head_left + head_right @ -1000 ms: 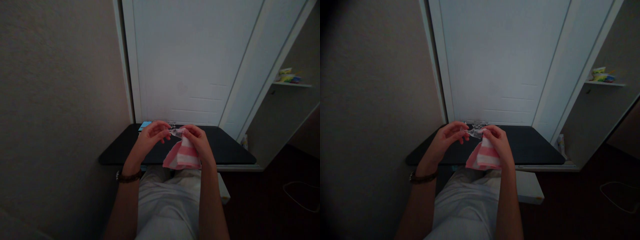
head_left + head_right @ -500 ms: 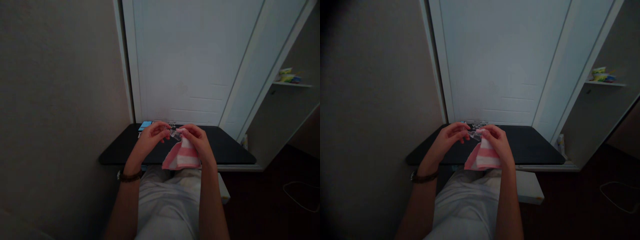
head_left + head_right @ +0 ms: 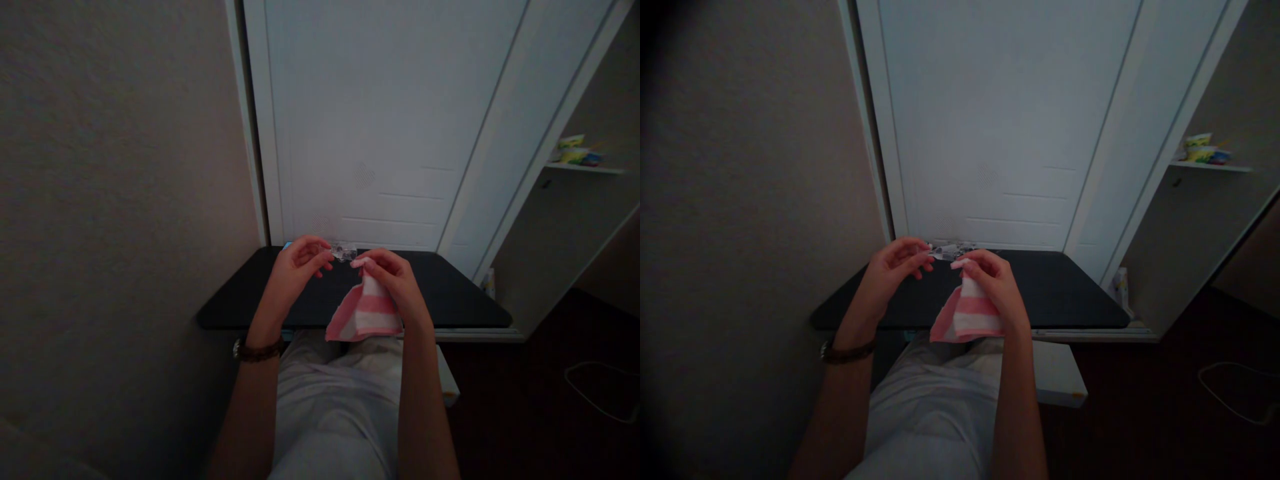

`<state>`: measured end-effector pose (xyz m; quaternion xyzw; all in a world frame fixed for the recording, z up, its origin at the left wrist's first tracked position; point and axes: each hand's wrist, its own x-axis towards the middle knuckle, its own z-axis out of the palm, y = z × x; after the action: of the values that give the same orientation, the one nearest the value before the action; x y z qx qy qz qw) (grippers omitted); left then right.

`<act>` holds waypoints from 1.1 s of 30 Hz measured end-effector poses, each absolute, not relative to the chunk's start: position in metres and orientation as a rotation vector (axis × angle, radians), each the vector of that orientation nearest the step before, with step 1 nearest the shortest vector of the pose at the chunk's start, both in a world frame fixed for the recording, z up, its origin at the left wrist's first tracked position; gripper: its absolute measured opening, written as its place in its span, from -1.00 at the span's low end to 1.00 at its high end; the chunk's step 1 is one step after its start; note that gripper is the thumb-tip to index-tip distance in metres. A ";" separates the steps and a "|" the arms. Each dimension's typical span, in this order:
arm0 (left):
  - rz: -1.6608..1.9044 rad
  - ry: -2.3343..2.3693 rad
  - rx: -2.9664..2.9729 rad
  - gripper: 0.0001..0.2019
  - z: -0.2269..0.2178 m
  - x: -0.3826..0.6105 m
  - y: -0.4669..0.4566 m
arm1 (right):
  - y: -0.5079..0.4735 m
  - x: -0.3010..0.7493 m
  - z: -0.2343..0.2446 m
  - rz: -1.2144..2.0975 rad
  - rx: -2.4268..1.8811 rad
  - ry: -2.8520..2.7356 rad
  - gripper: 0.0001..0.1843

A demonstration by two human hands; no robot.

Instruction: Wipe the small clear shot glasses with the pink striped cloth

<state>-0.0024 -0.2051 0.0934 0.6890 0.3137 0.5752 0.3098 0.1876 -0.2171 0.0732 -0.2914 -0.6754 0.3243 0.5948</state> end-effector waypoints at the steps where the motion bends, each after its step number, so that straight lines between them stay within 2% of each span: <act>1: 1.519 0.830 1.817 -0.74 0.094 -0.003 -0.205 | -0.216 0.188 0.073 0.752 -0.684 -1.571 -0.80; 33: 1.289 0.713 1.899 -0.80 0.092 0.000 -0.212 | -0.213 0.189 0.070 0.756 -0.700 -1.431 -0.84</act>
<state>0.0003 -0.2117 0.0919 0.7370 0.2766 0.5001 0.3610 0.1894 -0.2135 0.0699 -0.3065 -0.6263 0.3308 0.6359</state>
